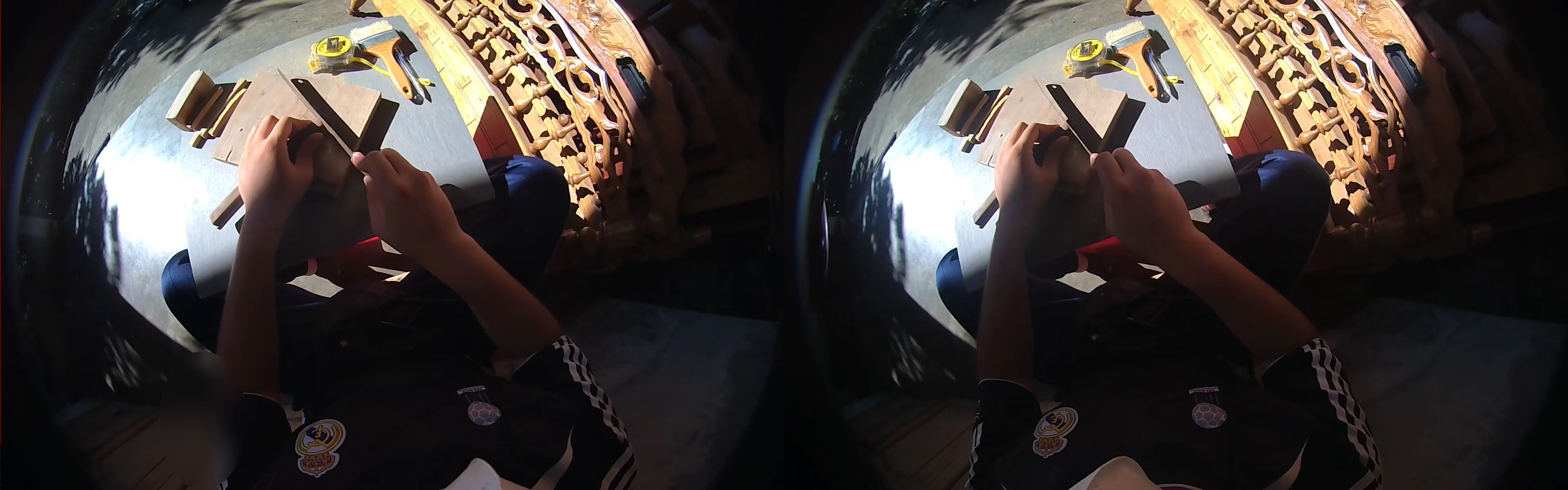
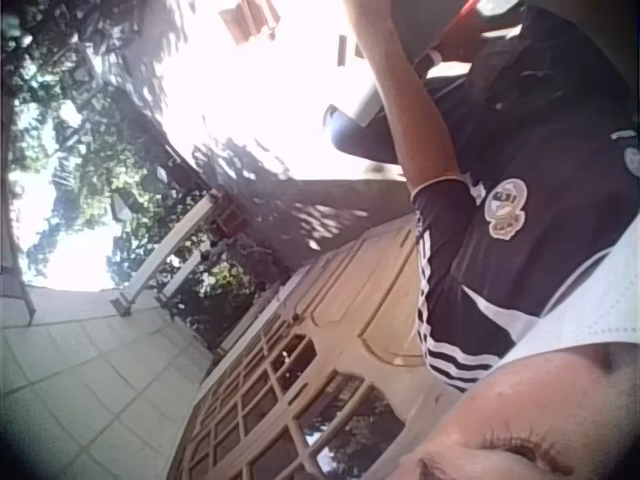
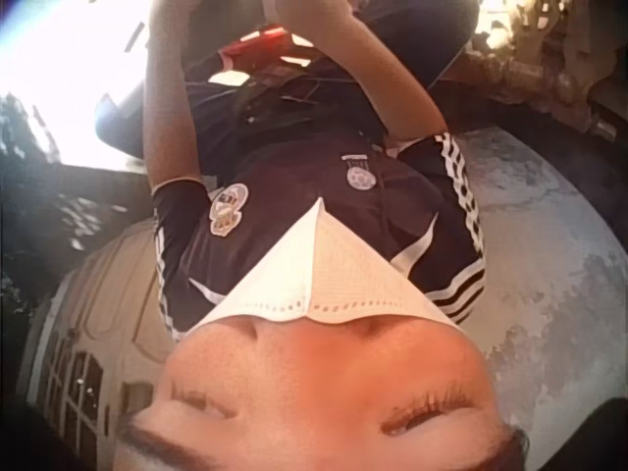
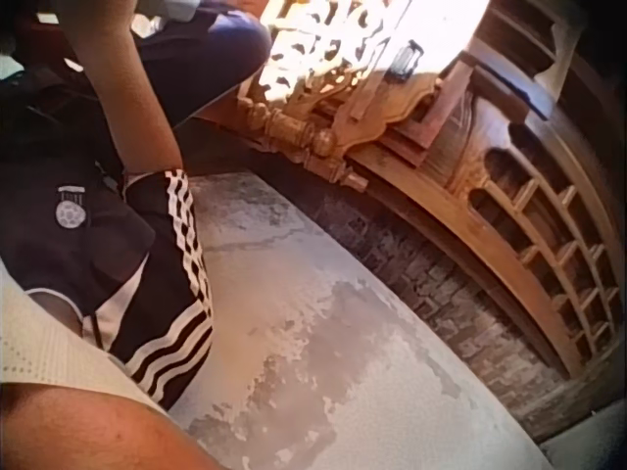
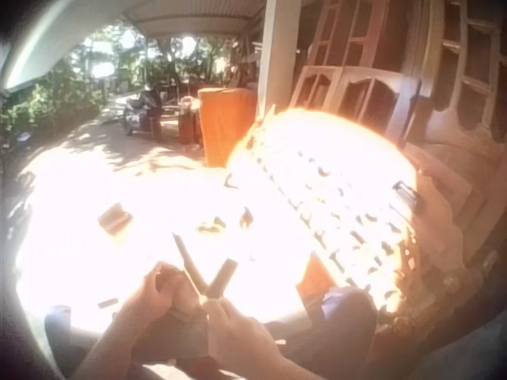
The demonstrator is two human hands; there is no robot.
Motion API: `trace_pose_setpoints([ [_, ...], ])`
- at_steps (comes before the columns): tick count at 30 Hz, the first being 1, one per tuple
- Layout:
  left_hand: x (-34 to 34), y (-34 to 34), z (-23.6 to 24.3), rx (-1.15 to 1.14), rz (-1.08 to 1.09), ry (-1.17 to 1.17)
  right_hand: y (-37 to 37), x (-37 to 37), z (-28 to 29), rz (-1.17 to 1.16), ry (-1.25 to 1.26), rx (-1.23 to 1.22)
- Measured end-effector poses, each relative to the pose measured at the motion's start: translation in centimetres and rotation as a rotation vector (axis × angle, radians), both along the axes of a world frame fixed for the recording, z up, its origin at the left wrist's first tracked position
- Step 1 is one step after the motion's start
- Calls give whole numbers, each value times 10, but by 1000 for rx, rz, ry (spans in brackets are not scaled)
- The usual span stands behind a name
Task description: The recorder measures, marks with a pen and square ruler, and then saws a small piece of wood in a workshop environment.
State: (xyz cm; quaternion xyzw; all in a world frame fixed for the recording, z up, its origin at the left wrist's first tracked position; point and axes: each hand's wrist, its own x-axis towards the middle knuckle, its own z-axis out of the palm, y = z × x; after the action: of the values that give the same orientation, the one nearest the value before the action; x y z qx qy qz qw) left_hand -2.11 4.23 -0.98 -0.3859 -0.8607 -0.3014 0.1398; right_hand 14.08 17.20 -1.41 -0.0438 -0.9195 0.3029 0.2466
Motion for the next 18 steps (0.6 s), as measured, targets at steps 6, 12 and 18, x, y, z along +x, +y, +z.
trace_pose_setpoints([
  [6,3,-2,2,-17,70,-3,-8,11,0,6,-83,85],
  [12,1,1,1,-9,5,44,-9,63,13,22,-60,60],
  [18,0,-4,-1,12,-16,-5,0,-21,0,13,57,77],
])
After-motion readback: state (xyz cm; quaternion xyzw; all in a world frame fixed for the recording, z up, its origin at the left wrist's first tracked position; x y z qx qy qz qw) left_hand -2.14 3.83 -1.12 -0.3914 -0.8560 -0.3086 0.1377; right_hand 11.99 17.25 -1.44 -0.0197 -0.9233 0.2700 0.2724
